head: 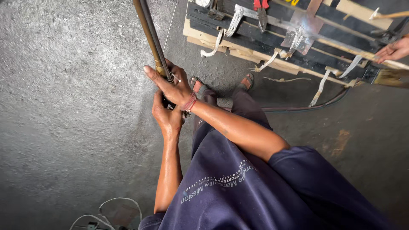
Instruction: The person uses a welding torch to heat and join metal pieces on a wooden workbench. They hold the torch in one hand and use pliers and a metal rod to position and adjust the workpiece during the process.
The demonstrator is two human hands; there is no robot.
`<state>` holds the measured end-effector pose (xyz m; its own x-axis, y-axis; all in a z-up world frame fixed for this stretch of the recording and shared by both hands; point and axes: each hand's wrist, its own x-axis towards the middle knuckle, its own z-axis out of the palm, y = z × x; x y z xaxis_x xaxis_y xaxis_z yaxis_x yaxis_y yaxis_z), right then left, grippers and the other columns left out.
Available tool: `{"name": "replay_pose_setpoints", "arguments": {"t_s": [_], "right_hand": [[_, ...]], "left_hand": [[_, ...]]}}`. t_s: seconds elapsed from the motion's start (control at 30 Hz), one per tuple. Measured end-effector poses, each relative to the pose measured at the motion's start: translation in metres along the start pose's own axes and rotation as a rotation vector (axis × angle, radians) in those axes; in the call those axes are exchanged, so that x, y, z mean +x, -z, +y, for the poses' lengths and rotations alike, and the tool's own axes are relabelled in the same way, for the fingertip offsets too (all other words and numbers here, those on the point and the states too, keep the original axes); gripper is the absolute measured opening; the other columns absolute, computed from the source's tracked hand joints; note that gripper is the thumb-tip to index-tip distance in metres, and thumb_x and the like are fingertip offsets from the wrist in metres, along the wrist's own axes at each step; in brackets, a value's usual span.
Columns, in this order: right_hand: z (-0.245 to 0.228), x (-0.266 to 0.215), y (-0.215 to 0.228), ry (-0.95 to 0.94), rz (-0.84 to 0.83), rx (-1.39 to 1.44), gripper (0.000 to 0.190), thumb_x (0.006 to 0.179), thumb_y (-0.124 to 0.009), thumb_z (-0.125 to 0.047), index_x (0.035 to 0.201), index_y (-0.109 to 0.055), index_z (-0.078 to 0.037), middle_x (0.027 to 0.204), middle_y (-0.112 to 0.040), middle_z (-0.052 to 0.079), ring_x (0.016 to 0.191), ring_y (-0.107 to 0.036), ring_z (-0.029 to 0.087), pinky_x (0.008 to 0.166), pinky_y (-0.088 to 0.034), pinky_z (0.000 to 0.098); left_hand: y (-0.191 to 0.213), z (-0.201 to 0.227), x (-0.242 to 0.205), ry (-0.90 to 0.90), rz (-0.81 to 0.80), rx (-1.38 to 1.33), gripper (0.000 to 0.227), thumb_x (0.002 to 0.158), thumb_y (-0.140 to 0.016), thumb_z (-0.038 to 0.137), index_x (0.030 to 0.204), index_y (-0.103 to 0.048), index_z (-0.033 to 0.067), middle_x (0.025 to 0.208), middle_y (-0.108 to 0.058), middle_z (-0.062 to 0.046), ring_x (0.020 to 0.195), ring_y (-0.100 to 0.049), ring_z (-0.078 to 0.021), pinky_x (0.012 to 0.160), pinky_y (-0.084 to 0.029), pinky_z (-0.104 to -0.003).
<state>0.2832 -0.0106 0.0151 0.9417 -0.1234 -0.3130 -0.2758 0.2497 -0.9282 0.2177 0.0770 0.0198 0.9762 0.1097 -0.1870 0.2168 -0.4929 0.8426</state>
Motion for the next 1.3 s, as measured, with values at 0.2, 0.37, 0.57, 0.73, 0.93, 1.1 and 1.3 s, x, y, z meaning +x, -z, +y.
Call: {"name": "replay_pose_setpoints", "arguments": {"t_s": [0.2, 0.37, 0.57, 0.73, 0.93, 1.1, 1.3], "right_hand": [[0.027, 0.011, -0.01, -0.197, 0.059, -0.021, 0.046, 0.087, -0.075, -0.054, 0.07, -0.061, -0.013, 0.061, -0.054, -0.007, 0.057, -0.05, 0.005, 0.054, -0.043, 0.0297], [0.041, 0.01, -0.029, -0.256, 0.022, 0.009, 0.039, 0.086, -0.074, -0.05, 0.073, -0.061, -0.016, 0.059, -0.054, -0.005, 0.057, -0.05, 0.009, 0.053, -0.042, 0.0329], [0.08, -0.005, -0.052, -0.12, -0.134, -0.13, 0.035, 0.09, -0.073, -0.045, 0.083, -0.063, -0.012, 0.069, -0.055, 0.002, 0.067, -0.052, 0.018, 0.061, -0.043, 0.0375], [0.145, -0.006, -0.062, 0.076, -0.085, -0.318, 0.028, 0.085, -0.071, -0.042, 0.091, -0.067, -0.015, 0.083, -0.063, 0.002, 0.078, -0.06, 0.021, 0.068, -0.048, 0.0394], [0.16, -0.002, -0.099, 0.254, -0.074, -0.398, 0.03, 0.08, -0.069, -0.039, 0.101, -0.073, -0.019, 0.1, -0.074, 0.002, 0.092, -0.069, 0.025, 0.077, -0.055, 0.0417], [0.143, -0.003, -0.092, 0.105, -0.135, -0.223, 0.025, 0.086, -0.065, -0.042, 0.098, -0.074, -0.022, 0.087, -0.073, 0.001, 0.08, -0.07, 0.023, 0.073, -0.056, 0.0415], [0.13, 0.0, -0.068, -0.129, -0.2, -0.036, 0.035, 0.087, -0.057, -0.053, 0.083, -0.063, -0.019, 0.048, -0.056, -0.001, 0.045, -0.059, 0.018, 0.054, -0.047, 0.0402]], "left_hand": [[0.035, 0.038, -0.012, -0.31, -0.041, 0.474, 0.057, 0.081, -0.085, 0.009, 0.13, -0.062, -0.0075, 0.121, -0.069, -0.025, 0.109, -0.068, -0.0387, 0.092, -0.053, -0.044], [0.034, 0.13, -0.027, -0.499, -0.089, 0.431, 0.017, 0.093, -0.078, 0.003, 0.109, -0.071, 0.004, 0.106, -0.074, -0.011, 0.096, -0.074, -0.0263, 0.086, -0.057, -0.036], [-0.177, 0.172, 0.119, -1.206, -0.508, 0.813, 0.022, 0.097, -0.062, 0.01, 0.119, -0.06, 0.0077, 0.114, -0.061, -0.012, 0.111, -0.06, -0.0302, 0.085, -0.052, -0.042], [-0.321, 0.104, 0.208, -1.479, -0.71, 1.58, 0.076, 0.093, -0.059, 0.012, 0.162, -0.028, 0.0217, 0.123, -0.065, -0.012, 0.109, -0.06, -0.0259, 0.083, -0.045, -0.041], [-0.356, 0.061, 0.267, -1.634, -0.893, 1.865, 0.078, 0.097, -0.06, 0.012, 0.167, -0.029, 0.0269, 0.127, -0.065, -0.005, 0.097, -0.061, -0.016, 0.077, -0.045, -0.032], [-0.366, 0.041, 0.29, -1.795, -0.954, 2.01, 0.04, 0.098, -0.056, 0.021, 0.137, -0.061, 0.0132, 0.114, -0.068, 0.001, 0.085, -0.059, -0.0067, 0.073, -0.045, -0.026], [-0.365, 0.051, 0.294, -1.619, -1.105, 1.943, 0.041, 0.101, -0.058, 0.02, 0.14, -0.053, 0.0111, 0.113, -0.066, -0.003, 0.088, -0.06, -0.0085, 0.077, -0.047, -0.027]]}}
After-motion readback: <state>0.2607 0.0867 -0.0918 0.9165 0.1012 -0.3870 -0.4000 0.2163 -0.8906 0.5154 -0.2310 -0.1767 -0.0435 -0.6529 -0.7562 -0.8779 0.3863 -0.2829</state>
